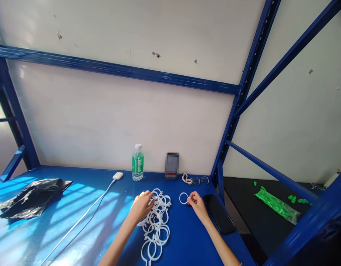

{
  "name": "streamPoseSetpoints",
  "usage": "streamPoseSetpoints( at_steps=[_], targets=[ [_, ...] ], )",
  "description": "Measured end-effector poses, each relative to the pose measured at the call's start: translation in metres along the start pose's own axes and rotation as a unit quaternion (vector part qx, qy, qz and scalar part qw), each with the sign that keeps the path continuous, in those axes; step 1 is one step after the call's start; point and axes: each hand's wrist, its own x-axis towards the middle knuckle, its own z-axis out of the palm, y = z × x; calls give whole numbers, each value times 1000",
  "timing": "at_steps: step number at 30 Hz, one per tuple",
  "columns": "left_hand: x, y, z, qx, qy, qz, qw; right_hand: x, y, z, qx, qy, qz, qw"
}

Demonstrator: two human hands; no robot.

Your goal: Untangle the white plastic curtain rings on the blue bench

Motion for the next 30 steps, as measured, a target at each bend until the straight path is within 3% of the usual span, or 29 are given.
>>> streamPoseSetpoints(
  at_steps=[6,12,16,20,24,30],
  targets=[
    [0,2,10,-28,39,-13,999,-2,-2,2,-48,2,-15,999],
    [-7,7,10,-72,80,-14,994,-8,-12,8,-67,2,-35,997],
    [-39,4,20,-119,163,-29,979,-13,-17,17,-53,-29,-46,997],
    [-87,6,51,-88,241,-73,964,-16,-23,38,-54,-71,-68,994],
    [-114,18,79,-58,244,-72,965,-19,-34,66,-59,-89,-80,991],
    [-104,18,90,-61,195,-67,977,-27,-49,78,-47,-127,-79,988]
  ],
)
